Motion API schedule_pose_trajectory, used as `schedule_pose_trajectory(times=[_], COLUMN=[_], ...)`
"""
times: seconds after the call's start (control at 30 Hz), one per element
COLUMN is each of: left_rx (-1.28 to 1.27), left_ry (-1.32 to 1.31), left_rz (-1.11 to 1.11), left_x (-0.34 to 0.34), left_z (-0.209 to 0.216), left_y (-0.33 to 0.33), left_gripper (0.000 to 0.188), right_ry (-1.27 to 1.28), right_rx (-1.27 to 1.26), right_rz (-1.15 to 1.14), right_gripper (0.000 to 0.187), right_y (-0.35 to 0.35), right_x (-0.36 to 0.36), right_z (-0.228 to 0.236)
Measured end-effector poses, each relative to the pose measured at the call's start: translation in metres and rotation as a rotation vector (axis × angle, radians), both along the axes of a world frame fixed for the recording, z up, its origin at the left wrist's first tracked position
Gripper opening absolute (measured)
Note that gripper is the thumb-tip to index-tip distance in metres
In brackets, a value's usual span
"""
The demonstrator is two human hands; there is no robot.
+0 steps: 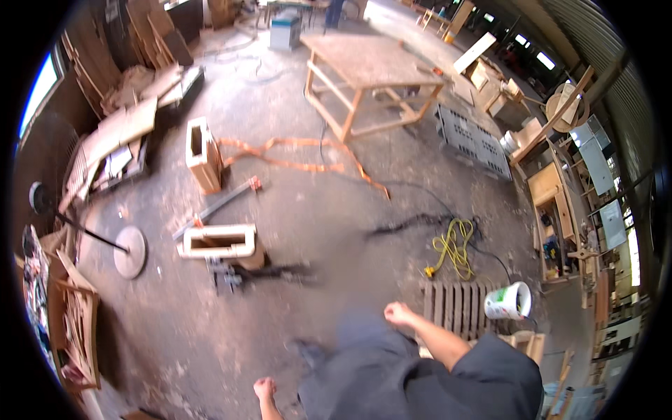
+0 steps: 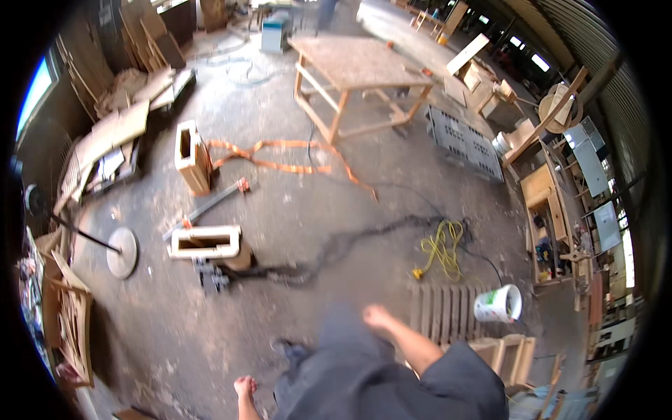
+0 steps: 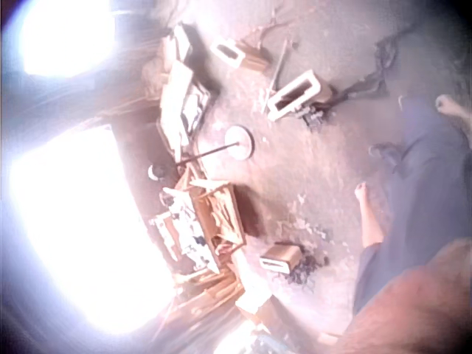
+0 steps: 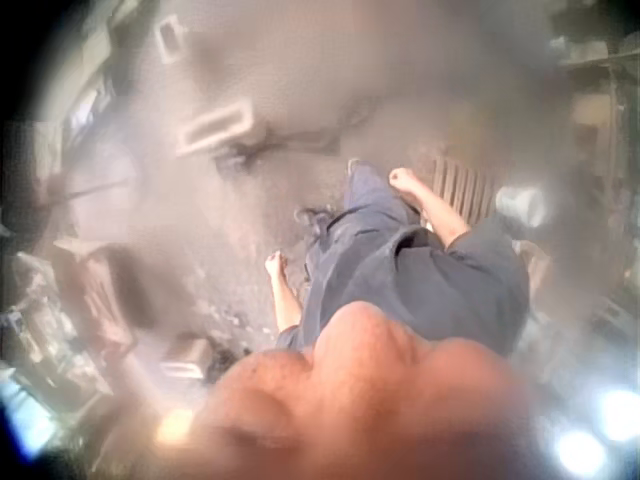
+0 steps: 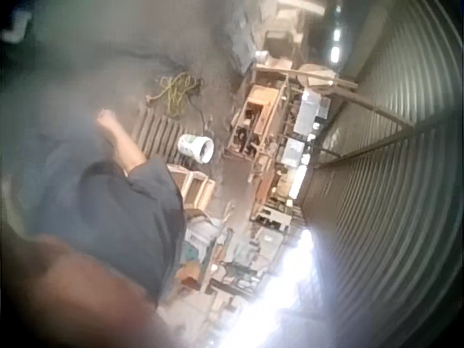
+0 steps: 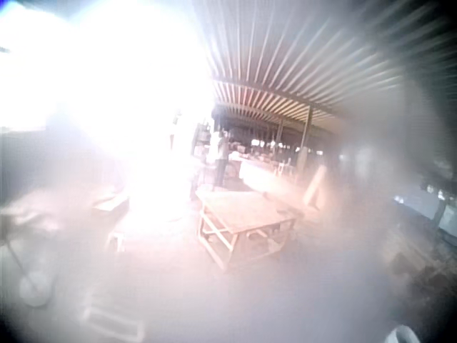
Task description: The person handles wooden panels and frames in a workshop, stacking them and securing them with orange straps. The person moves around the workspace, picking up and placing down wooden components while occasionally interacting with another person.
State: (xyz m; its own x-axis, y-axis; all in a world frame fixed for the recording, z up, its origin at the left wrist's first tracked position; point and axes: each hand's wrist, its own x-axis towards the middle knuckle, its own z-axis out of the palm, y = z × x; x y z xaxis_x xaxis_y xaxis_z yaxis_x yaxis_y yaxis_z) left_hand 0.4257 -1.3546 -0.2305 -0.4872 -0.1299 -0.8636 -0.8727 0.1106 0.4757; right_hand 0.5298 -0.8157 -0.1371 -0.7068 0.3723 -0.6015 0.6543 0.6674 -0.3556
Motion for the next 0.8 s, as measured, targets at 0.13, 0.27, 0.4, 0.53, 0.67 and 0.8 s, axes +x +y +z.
schedule_pose_trajectory(times=[0.13, 0.27, 0.4, 0.53, 0.67, 0.8], left_rx=[-0.046, -0.126, -0.239, -0.406, -0.527, -0.582], left_ry=[-0.004, 0.068, 0.293, 0.078, 0.013, 0.159], left_rz=[-0.08, -0.241, -0.472, -0.392, -0.482, -0.559], left_x=[-0.063, -0.119, -0.157, -0.177, -0.214, -0.293], left_z=[-0.014, -0.021, -0.016, 0.015, 0.06, 0.077], left_y=[0.016, 0.045, 0.067, 0.102, 0.135, 0.187], left_gripper=[0.015, 0.013, 0.015, 0.028, 0.025, 0.027], right_ry=[0.071, -0.07, -0.377, -0.18, -0.045, 0.137], right_rx=[-0.057, -0.058, -0.209, -0.115, -0.38, -0.455], right_rz=[-0.17, -0.174, -0.379, -0.207, -0.414, -0.536], right_gripper=[0.022, 0.025, 0.022, 0.019, 0.009, 0.017], right_y=[-0.006, 0.005, 0.041, 0.09, 0.13, 0.178], right_x=[-0.02, -0.03, -0.055, -0.109, -0.193, -0.284], right_z=[-0.005, -0.039, -0.066, -0.064, -0.046, -0.017])
